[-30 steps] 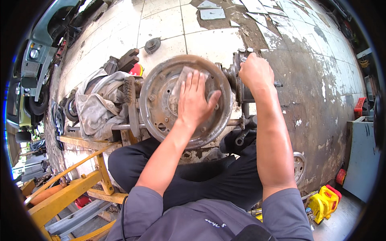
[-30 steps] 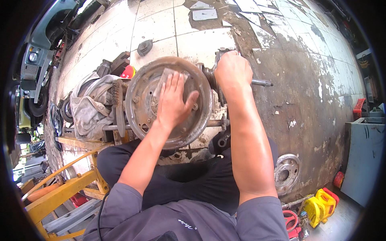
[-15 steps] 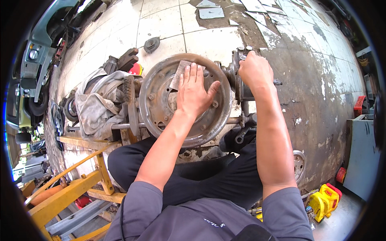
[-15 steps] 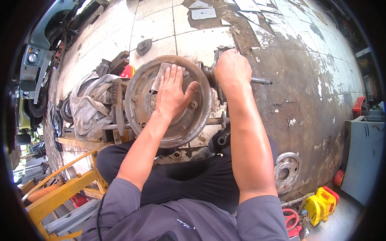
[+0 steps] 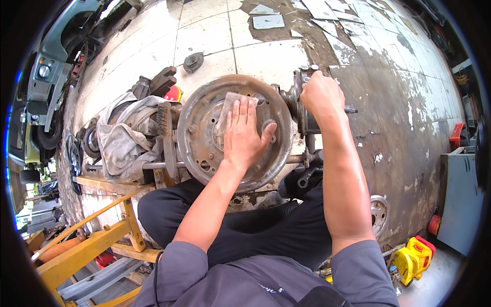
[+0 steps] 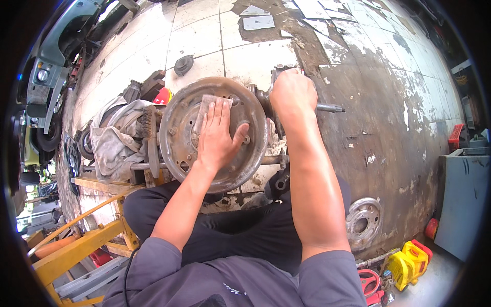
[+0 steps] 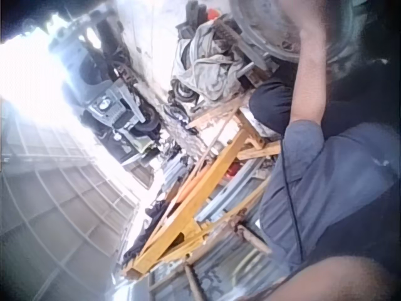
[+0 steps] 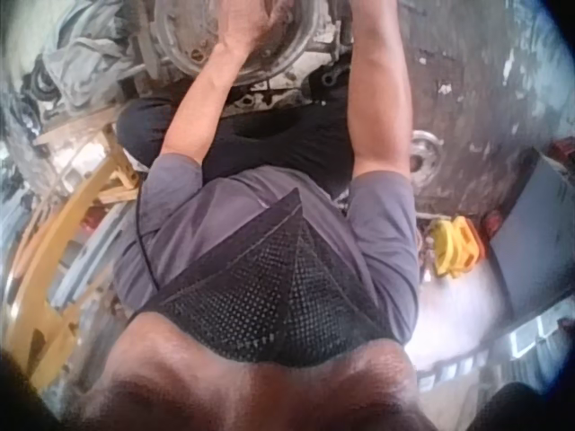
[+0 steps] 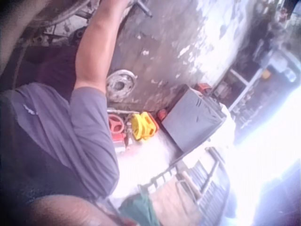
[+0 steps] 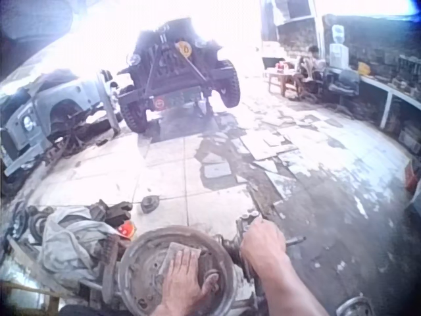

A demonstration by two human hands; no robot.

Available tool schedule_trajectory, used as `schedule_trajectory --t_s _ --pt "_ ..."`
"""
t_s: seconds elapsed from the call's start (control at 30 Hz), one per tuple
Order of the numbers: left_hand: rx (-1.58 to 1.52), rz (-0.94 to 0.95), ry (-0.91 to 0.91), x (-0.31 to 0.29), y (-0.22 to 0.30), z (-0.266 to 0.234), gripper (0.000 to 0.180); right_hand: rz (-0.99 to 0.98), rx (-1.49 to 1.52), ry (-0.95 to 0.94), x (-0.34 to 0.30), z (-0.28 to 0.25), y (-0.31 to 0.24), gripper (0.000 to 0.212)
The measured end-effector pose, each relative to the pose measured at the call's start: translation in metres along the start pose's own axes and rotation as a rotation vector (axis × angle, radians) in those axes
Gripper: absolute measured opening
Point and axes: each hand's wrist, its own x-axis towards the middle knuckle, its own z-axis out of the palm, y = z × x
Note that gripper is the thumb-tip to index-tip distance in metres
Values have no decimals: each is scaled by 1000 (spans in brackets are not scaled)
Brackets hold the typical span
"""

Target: The person scrubs the surface of a brake drum with a sanding block while seated on the floor. They rotate the drum to access different areas and continue scrubbing the surface.

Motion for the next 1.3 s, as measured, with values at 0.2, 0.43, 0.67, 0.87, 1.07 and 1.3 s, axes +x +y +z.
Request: schedule_trajectory --t_s 0.2,0.43,0.67,0.87,1.07,1.3 --pt "19 -14 18 27 -10 1 78 -13 -1 7 2 5 1 33" --pt "12 12 38 -1 -5 1 80 5 -8 -33 0 -3 -2 33" --pt "5 -1 34 13 -3 -1 82 29 -27 2 5 11 4 33" --pt "-16 -12 32 22 -6 -2 82 3 -12 -13 2 4 0 34" --pt "-2 -25 21 4 3 -3 81 24 -9 -7 2 5 2 35" --pt "10 -40 52 24 -3 5 80 -6 11 -7 4 6 1 37"
